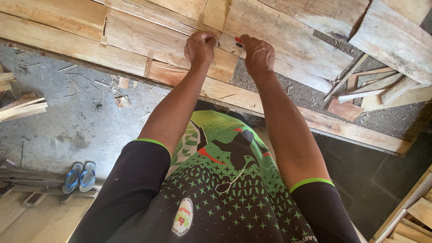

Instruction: The person arranges wooden planks on a workbench, using a red utility knife to mark and cut the wood. They repeatedly pick up planks, align them, and make adjustments to fit them into a specific layout.

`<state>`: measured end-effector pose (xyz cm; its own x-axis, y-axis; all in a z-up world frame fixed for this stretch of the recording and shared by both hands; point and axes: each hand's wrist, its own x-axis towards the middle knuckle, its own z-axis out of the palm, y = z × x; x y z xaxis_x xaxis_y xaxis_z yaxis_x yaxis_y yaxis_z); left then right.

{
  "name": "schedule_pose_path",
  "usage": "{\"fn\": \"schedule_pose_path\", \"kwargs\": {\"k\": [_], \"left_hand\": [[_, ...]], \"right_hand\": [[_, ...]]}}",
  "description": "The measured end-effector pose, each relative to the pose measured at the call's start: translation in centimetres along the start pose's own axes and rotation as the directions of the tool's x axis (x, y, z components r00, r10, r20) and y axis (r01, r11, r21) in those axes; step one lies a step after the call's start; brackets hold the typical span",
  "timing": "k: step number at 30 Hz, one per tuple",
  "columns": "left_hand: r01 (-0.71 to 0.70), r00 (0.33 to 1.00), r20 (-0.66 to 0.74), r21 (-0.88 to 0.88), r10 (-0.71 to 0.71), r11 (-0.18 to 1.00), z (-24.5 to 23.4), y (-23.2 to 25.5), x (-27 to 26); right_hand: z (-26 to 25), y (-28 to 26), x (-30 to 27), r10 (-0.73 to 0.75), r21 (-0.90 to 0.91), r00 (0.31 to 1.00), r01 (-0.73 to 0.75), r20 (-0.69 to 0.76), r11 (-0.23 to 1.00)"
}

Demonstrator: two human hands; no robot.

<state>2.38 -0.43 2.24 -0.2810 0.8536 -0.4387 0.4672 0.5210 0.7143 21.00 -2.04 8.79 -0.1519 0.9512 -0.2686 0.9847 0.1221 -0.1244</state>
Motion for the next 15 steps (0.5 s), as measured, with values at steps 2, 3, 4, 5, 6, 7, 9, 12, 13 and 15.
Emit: {"fn": "schedule_pose_path", "kwargs": {"k": [2, 3, 4, 5, 6, 7, 9, 12, 13, 15], "left_hand": [[0.021, 1.000, 0.005, -0.006, -0.021, 1.000, 0.07, 0.02, 0.03], [0.007, 1.000, 0.000, 0.002, -0.007, 1.000, 0.12, 0.01, -0.02], [-0.008, 1.000, -0.005, 0.011, 0.008, 1.000, 0.10, 0.02, 0.03], [-0.022, 1.000, -0.010, 0.019, 0.023, 1.000, 0.10, 0.04, 0.06], [-0.026, 1.000, -0.013, 0.012, 0.026, 1.000, 0.11, 0.00, 0.04], [-0.029, 0.999, -0.016, 0.005, 0.029, 1.000, 0.11, -0.03, 0.02], [-0.016, 1.000, -0.013, -0.003, 0.016, 1.000, 0.06, -0.03, 0.00], [0.006, 1.000, -0.002, -0.005, -0.006, 1.000, 0.04, 0.06, -0.03], [-0.004, 1.000, -0.006, -0.004, 0.004, 1.000, 0.02, 0.05, -0.04], [-0.014, 1.000, -0.011, -0.009, 0.014, 1.000, 0.07, 0.02, -0.05]], "right_hand": [[-0.14, -0.11, -0.01, 0.007, -0.022, 1.000, -0.006, 0.011, 1.000], [-0.23, -0.11, -0.03, 0.012, -0.031, 1.000, -0.012, 0.017, 0.999], [-0.34, -0.16, 0.05, 0.017, -0.040, 1.000, -0.016, 0.021, 0.999], [-0.46, -0.19, 0.09, 0.020, -0.041, 0.999, -0.019, 0.034, 0.999], [-0.54, -0.23, 0.11, 0.023, -0.042, 0.999, -0.021, 0.048, 0.999], [-0.60, -0.27, 0.10, 0.025, -0.044, 0.998, -0.022, 0.062, 0.999], [-0.71, -0.39, 0.18, 0.026, -0.054, 0.997, -0.023, 0.067, 0.998], [-0.80, -0.53, 0.22, 0.024, -0.047, 0.998, -0.021, 0.065, 0.999], [-0.82, -0.58, 0.27, 0.022, -0.041, 0.998, -0.020, 0.062, 0.999], [-0.93, -0.61, 0.30, 0.055, -0.070, 0.990, -0.047, 0.127, 0.996]]}}
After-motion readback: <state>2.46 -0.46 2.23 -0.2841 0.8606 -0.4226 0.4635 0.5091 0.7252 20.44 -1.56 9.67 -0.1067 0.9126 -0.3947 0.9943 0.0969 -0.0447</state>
